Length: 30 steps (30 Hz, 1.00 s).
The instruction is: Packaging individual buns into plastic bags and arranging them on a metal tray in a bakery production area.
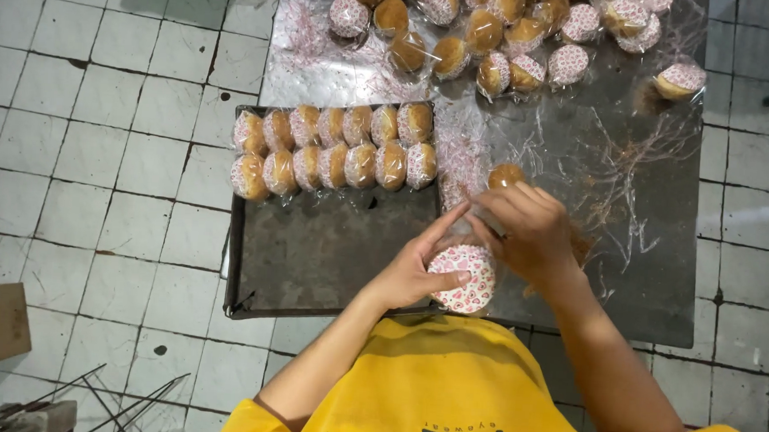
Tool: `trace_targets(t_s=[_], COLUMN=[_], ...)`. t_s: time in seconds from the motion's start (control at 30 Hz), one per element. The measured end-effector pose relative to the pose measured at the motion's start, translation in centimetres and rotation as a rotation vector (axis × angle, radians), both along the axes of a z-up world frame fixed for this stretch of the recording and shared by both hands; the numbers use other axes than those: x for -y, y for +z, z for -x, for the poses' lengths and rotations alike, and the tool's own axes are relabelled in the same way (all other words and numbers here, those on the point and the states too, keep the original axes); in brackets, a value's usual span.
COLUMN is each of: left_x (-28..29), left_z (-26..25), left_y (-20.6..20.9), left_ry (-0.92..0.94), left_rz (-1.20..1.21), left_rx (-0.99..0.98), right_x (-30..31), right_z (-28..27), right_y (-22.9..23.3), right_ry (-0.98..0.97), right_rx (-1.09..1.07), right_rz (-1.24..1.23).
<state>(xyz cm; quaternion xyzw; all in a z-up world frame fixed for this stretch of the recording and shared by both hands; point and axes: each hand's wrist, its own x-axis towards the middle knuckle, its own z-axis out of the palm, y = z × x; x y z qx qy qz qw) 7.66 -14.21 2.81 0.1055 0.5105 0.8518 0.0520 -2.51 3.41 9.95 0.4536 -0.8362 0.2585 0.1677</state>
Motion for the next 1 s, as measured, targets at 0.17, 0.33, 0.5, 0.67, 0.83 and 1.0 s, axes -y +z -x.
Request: trace_targets(t_s=[0.17, 0.33, 0.5, 0.67, 0.83, 1.0], left_x=[-1.3, -3.3, -7.0, -11.6, -16.3, -20.5], left_z=[0.9, 1.3, 1.2, 3.9, 7.3, 9.6], left_y=[0.8, 0.9, 2.4, 1.7, 1.3, 1.1], left_ry=[-0.022, -0.037, -0.185, -0.113, -0.127, -0.135], left_rz=[0.011, 0.038, -0.062, 0.037, 0.113, 0.196], left_rx=[-0.003, -0.017, -0.006, -0.073, -0.095, -0.144], right_x=[-0.8, -4.0, -12.4, -14.8, -17.5, -21.6], right_z=[0.2, 2.7, 6.0, 3.8, 6.4, 8.9], right_y=[-0.9, -3.0, 1.4, 2.3, -0.6, -3.9], right_ry=[-0.061, -0.071, -0.315, -0.039, -0.012, -0.097], right_rx=[-0.049, -0.198, -0.061, 0.262, 0.087, 0.076], right_rz=[0.008, -0.049, 0.190, -0.078, 0.169, 0.262])
